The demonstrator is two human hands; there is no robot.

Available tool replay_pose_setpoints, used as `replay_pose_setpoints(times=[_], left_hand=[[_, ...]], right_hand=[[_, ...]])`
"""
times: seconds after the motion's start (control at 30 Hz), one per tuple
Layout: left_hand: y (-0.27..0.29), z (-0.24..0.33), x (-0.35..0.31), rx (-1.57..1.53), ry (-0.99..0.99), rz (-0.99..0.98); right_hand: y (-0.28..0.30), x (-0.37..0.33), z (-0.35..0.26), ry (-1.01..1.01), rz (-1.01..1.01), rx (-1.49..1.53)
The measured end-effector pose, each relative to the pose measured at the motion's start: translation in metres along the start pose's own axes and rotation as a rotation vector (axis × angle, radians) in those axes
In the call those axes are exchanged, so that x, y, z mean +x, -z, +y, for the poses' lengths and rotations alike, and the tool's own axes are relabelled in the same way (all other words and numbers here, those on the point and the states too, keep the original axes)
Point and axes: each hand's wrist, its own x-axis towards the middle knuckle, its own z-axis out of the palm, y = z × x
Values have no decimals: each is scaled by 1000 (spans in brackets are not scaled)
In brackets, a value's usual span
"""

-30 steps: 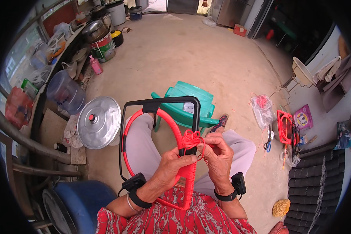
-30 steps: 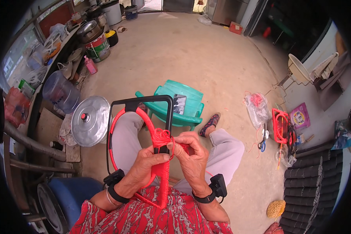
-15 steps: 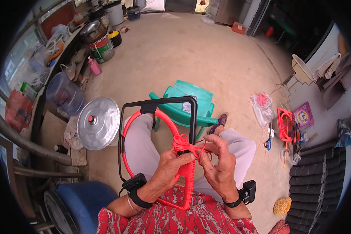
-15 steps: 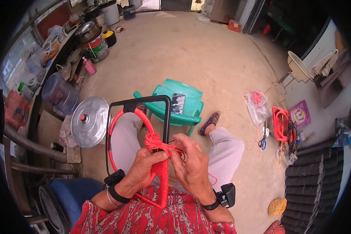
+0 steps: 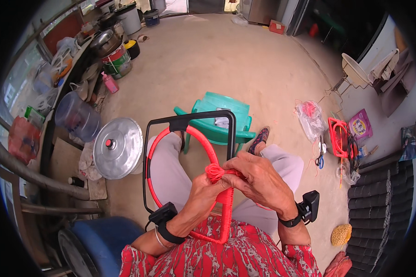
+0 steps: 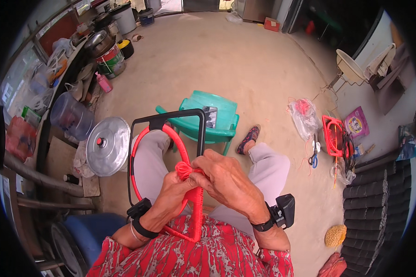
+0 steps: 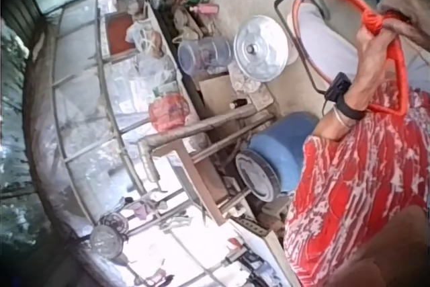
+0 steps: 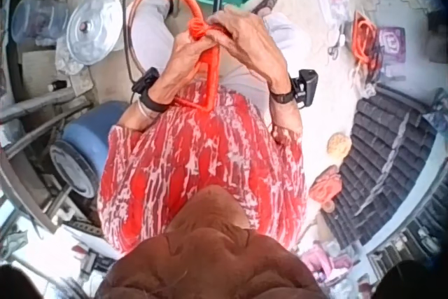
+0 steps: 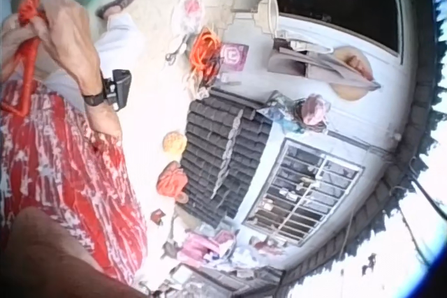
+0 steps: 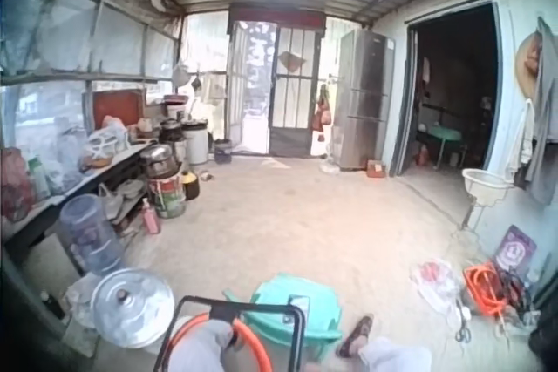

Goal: Wrapping a red cord around a plastic fan frame to weave the surface.

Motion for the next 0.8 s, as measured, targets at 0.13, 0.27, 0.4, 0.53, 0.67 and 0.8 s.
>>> replay_pose_setpoints(times=[0.13, 0.27, 0.4, 0.53, 0.67, 0.8], left_hand=[[-4, 10, 0, -40, -24, 38], [5, 14, -1, -56, 43, 16], [12, 12, 0, -128, 61, 39], [15, 16, 0, -208, 57, 92], [19, 22, 3, -235, 45, 93], [24, 18, 7, -272, 49, 95]], right_hand=[[20, -1, 1, 71, 51, 94], [44, -29, 6, 101, 270, 532], [67, -74, 26, 241, 233, 1394], [129, -160, 50, -159, 866, 1211], [193, -329, 148, -621, 1351, 499], [199, -491, 215, -970, 1698, -157]])
